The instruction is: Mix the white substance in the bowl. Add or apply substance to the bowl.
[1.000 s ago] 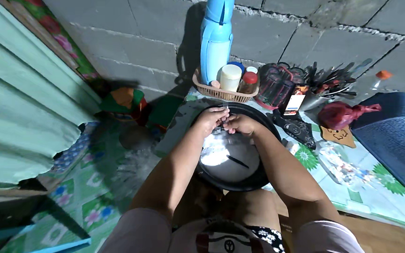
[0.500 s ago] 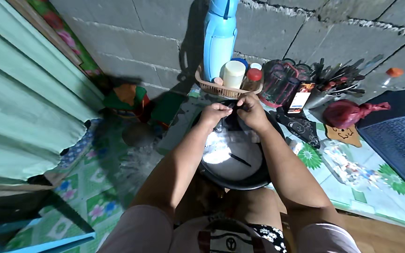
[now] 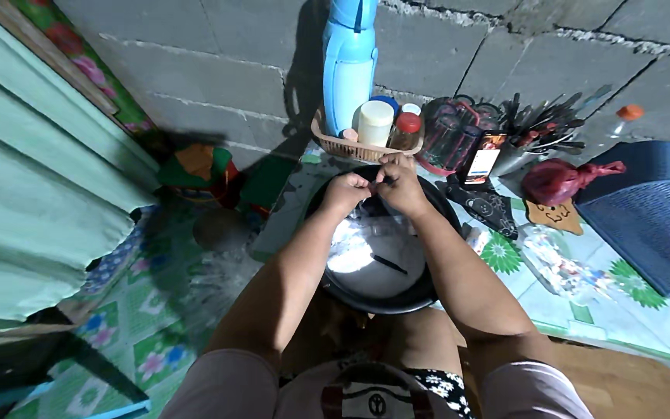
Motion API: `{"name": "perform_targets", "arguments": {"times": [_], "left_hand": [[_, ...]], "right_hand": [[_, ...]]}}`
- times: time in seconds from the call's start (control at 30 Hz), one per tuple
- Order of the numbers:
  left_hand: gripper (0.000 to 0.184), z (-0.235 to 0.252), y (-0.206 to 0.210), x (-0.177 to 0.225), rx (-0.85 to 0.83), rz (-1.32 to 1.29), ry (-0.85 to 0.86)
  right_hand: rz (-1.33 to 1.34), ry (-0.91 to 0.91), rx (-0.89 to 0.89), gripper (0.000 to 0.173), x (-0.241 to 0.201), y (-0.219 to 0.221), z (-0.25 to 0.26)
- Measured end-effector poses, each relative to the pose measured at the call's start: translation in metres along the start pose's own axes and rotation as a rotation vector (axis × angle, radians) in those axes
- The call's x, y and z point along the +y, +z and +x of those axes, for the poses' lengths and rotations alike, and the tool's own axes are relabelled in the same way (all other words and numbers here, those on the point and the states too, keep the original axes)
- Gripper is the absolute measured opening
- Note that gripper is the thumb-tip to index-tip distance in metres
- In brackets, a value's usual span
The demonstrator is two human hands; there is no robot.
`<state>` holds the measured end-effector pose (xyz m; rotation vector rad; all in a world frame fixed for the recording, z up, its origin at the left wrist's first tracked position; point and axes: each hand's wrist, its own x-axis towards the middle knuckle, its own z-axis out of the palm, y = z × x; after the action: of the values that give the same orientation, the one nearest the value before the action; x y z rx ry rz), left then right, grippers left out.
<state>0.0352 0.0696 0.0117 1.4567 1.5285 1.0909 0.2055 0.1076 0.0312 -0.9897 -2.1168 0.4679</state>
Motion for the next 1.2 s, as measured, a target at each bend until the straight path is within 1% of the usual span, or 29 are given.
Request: {"name": "perform_targets", "arguments": {"times": [0.1, 0.2, 0.27, 0.3, 0.33, 0.37, 0.43, 0.5, 0.57, 0.6, 0.7, 0.77, 0.8, 0.87, 0.9, 0.97, 1.03, 1.1, 1.17, 1.2], "left_hand": [[0.022, -0.002, -0.001, 0.003, -0.023, 0.02, 0.038], [0.021, -0.005, -0.001, 0.004, -0.005, 0.015, 0.089], [0.019, -0.005, -0.003, 0.006, 0.006, 0.062, 0.105], [0.019, -0.006, -0.006, 0.008, 0.003, 0.102, 0.111], [0.018, -0.008, -0.011, 0.011, -0.01, 0.157, 0.114], [0.019, -0.012, -0.017, 0.013, -0.042, 0.223, 0.107], [0.02, -0.025, -0.033, 0.019, -0.132, 0.35, 0.082], [0.018, -0.041, -0.044, 0.025, -0.219, 0.432, 0.049], [0.017, -0.056, -0.048, 0.024, -0.238, 0.429, 0.043], [0.016, -0.062, -0.047, 0.02, -0.211, 0.408, 0.051], [0.015, -0.068, -0.039, -0.002, -0.064, 0.346, 0.12], [0.015, -0.068, -0.034, -0.01, 0.007, 0.365, 0.196], [0.015, -0.069, -0.032, -0.01, 0.024, 0.368, 0.216], [0.015, -0.07, -0.032, -0.009, 0.043, 0.339, 0.206], [0.015, -0.07, -0.033, -0.008, 0.054, 0.316, 0.196], [0.016, -0.07, -0.034, -0.008, 0.068, 0.293, 0.192], [0.016, -0.071, -0.033, -0.009, 0.075, 0.297, 0.209], [0.016, -0.07, -0.033, -0.011, 0.082, 0.293, 0.222], [0.015, -0.07, -0.032, -0.013, 0.093, 0.274, 0.234], [0.015, -0.07, -0.032, -0.013, 0.094, 0.272, 0.238]], "right_hand": [[0.031, 0.078, 0.027, 0.007, 0.001, -0.004, 0.001], [0.056, 0.124, 0.094, 0.007, 0.005, -0.004, 0.001], [0.025, 0.147, 0.123, 0.006, 0.001, -0.004, 0.002], [-0.011, 0.176, 0.11, 0.007, -0.003, -0.006, 0.002], [-0.059, 0.217, 0.047, 0.011, -0.009, -0.008, 0.001], [-0.118, 0.259, -0.081, 0.015, -0.013, -0.01, -0.003], [-0.248, 0.279, -0.445, 0.02, -0.017, -0.002, -0.017], [-0.305, 0.24, -0.808, 0.024, -0.017, 0.009, -0.038], [-0.356, 0.221, -1.03, 0.029, -0.024, 0.018, -0.056], [-0.384, 0.227, -1.074, 0.033, -0.025, 0.024, -0.063], [-0.465, 0.256, -1.05, 0.032, -0.025, 0.037, -0.076], [-0.505, 0.239, -1.019, 0.029, -0.025, 0.042, -0.078], [-0.519, 0.226, -1.007, 0.029, -0.025, 0.042, -0.079], [-0.527, 0.228, -0.992, 0.036, -0.031, 0.038, -0.075], [-0.505, 0.242, -0.96, 0.04, -0.034, 0.033, -0.071], [-0.423, 0.258, -0.858, 0.042, -0.033, 0.018, -0.064], [-0.338, 0.284, -0.811, 0.039, -0.03, -0.001, -0.056], [-0.285, 0.249, -0.764, 0.029, -0.018, -0.016, -0.057], [-0.318, 0.226, -0.813, 0.02, -0.017, -0.028, -0.062], [-0.374, 0.216, -0.869, 0.019, -0.017, -0.031, -0.065]]}}
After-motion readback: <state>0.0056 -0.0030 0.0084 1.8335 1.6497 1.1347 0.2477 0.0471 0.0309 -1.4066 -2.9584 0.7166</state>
